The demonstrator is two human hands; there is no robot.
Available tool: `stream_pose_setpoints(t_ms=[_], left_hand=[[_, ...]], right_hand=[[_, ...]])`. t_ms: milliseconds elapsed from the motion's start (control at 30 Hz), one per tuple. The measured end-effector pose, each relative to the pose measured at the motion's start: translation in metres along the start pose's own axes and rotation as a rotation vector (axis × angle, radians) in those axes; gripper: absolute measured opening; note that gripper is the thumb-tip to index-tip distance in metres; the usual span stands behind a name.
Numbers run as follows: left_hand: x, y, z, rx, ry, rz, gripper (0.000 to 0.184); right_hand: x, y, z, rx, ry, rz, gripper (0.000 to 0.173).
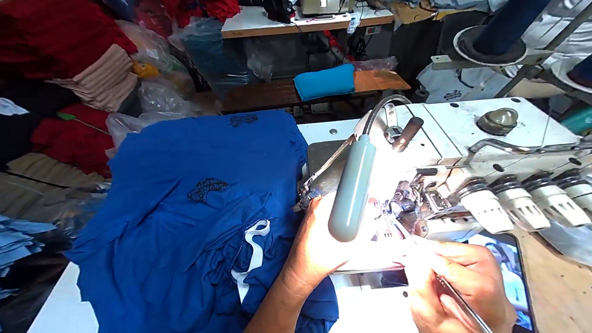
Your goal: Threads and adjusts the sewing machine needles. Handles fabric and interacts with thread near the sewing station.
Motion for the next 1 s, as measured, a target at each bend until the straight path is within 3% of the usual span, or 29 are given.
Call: stream_pose_setpoints(t_ms=[1000], left_hand=[[-0.0009,0.0017,0.0018,0.004,-0.028,-0.011,0.009]], right_hand=[[0.0013,-0.0005,0.0028,0.005,0.03,0.001,0.004]])
Point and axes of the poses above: each hand's wrist, its own y-axis away from the middle knuckle, its own x-axis out of the palm, z = x × y, the point moved 1 cm from there along -y, towards the middle knuckle, and after that the axes turned 2 degrees about -y, right-handed, at the moved point
